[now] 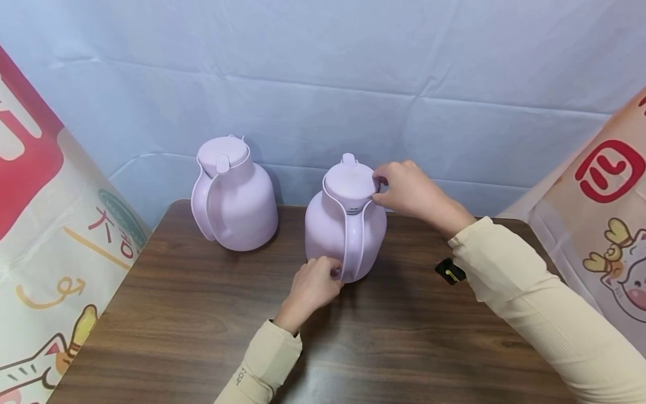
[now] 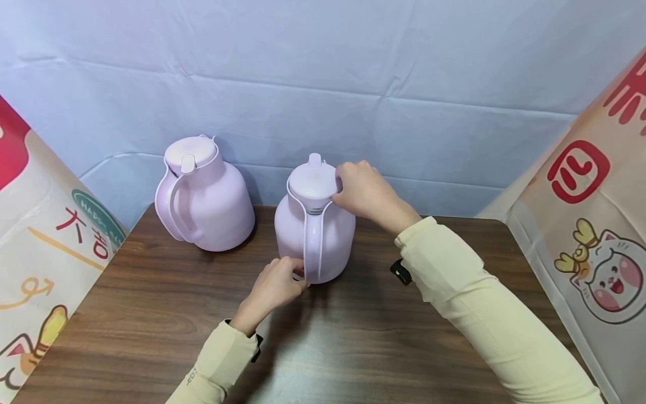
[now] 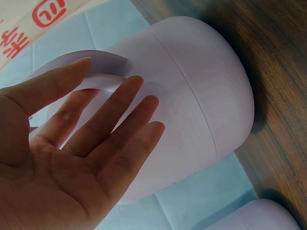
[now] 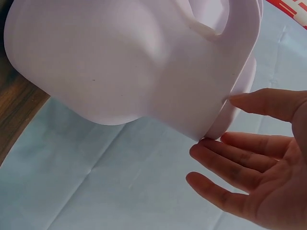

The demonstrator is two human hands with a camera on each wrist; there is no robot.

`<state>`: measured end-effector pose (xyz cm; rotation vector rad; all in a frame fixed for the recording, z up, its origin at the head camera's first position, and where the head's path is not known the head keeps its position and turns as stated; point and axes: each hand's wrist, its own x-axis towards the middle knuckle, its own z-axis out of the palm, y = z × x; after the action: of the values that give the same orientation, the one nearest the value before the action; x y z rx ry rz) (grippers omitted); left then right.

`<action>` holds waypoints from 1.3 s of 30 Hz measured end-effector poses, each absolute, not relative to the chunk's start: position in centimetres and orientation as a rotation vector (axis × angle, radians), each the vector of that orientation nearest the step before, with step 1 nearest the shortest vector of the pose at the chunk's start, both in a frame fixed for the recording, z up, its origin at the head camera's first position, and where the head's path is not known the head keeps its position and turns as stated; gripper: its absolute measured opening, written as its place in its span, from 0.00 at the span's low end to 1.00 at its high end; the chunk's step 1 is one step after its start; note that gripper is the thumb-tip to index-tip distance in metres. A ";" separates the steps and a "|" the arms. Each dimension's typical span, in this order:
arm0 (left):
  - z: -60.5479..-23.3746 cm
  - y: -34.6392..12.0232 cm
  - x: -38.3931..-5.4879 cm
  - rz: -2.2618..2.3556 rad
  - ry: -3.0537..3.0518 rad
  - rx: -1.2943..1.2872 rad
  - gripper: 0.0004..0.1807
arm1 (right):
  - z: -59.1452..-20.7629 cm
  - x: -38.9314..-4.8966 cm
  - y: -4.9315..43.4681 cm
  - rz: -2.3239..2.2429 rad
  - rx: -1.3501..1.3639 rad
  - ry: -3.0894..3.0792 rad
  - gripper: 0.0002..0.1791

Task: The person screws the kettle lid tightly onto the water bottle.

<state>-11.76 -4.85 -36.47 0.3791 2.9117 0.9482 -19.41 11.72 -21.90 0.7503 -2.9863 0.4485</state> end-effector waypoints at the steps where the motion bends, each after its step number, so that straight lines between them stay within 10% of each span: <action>1: -36.5 -4.9 -11.8 0.947 2.911 0.378 0.05 | -21.9 -19.4 11.7 0.443 0.746 -2.980 0.04; 15: -36.6 -4.9 -11.7 0.975 2.899 0.378 0.06 | -22.0 -19.5 11.6 0.445 0.717 -3.059 0.29; 39: -36.6 -4.9 -11.8 0.964 2.905 0.375 0.04 | -22.1 -19.1 11.6 0.471 0.759 -2.977 0.13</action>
<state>-11.76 -4.92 -36.59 0.3751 2.9055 0.9641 -19.12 11.58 -22.10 0.7595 -2.9768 0.4713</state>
